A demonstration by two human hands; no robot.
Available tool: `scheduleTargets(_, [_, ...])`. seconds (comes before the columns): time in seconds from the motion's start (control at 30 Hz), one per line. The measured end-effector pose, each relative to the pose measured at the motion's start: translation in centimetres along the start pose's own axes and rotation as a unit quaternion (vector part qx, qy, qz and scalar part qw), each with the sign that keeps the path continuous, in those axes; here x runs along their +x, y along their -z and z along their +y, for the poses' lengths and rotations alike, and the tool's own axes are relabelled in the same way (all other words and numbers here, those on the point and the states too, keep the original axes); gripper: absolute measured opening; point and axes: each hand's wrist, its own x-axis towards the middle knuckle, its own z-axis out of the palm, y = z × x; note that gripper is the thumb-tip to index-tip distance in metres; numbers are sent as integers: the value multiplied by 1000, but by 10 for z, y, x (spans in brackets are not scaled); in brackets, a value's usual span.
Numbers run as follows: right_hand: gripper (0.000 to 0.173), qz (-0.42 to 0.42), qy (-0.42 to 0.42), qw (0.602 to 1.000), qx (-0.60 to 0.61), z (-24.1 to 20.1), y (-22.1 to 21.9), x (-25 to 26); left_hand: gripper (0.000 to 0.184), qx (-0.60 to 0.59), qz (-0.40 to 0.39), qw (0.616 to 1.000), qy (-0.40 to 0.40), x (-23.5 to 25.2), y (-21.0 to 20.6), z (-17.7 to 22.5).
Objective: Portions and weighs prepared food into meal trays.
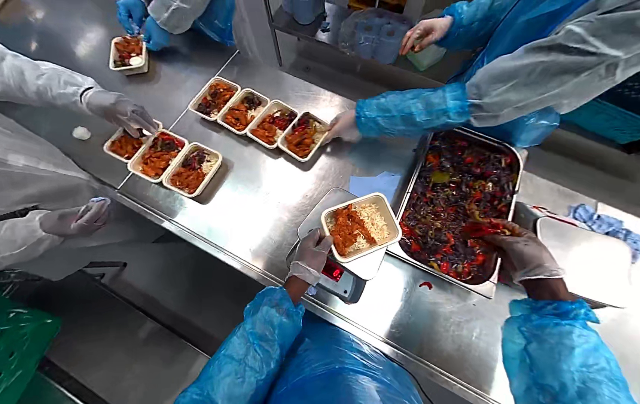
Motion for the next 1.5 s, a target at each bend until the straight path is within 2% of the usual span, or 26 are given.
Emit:
scheduleTargets(0.1, [36,-58,-15,981,183,16,11,3,26,6,-31,999,-24,0,-8,13])
scheduleTargets(0.2, [26,-68,-28,964,255,31,12,9,27,11,-55,998,-32,4,-21,26])
scheduleTargets(0.33, [19,3,-29,979,200,36,10,9,27,23,-81,996,-27,6,-42,47])
scheduleTargets(0.43, [21,-1,-35,984,177,32,19,2,24,24,-91,995,-27,5,-56,64])
scheduleTargets(0.67, [24,-23,18,992,126,-6,49,-37,24,37,-125,991,-33,13,-88,69])
scheduleTargets(0.73, [25,-31,31,992,121,-30,52,-55,24,47,-142,989,-6,-1,-85,87])
scheduleTargets(0.77, [23,-15,21,993,113,-55,45,-72,23,51,-159,986,23,-14,-78,105])
scheduleTargets(0.83, [16,23,-16,996,83,-105,24,-101,22,48,-171,984,21,-20,-77,111])
scheduleTargets(0.93, [21,-75,61,989,109,-65,32,-65,25,0,-179,984,-19,8,-106,75])
scheduleTargets(1.0, [21,-81,50,995,41,-60,9,-58,27,-17,-192,981,-8,12,-110,69])
scheduleTargets(1.07, [18,-88,81,989,-88,-59,-26,-63,27,-26,-196,980,2,9,-105,67])
scheduleTargets(1.17, [19,-74,202,926,-309,-48,-71,-70,28,-40,-188,981,-9,6,-93,54])
scheduleTargets(1.23, [25,-86,235,884,-394,-52,-94,-70,26,-55,-174,983,-10,4,-75,49])
scheduleTargets(1.33, [28,-82,267,851,-445,-63,-127,-69,23,-60,-140,988,-3,3,-44,41])
scheduleTargets(1.5, [27,-114,354,829,-417,-65,-186,-57,23,-32,-94,995,-17,-9,21,37])
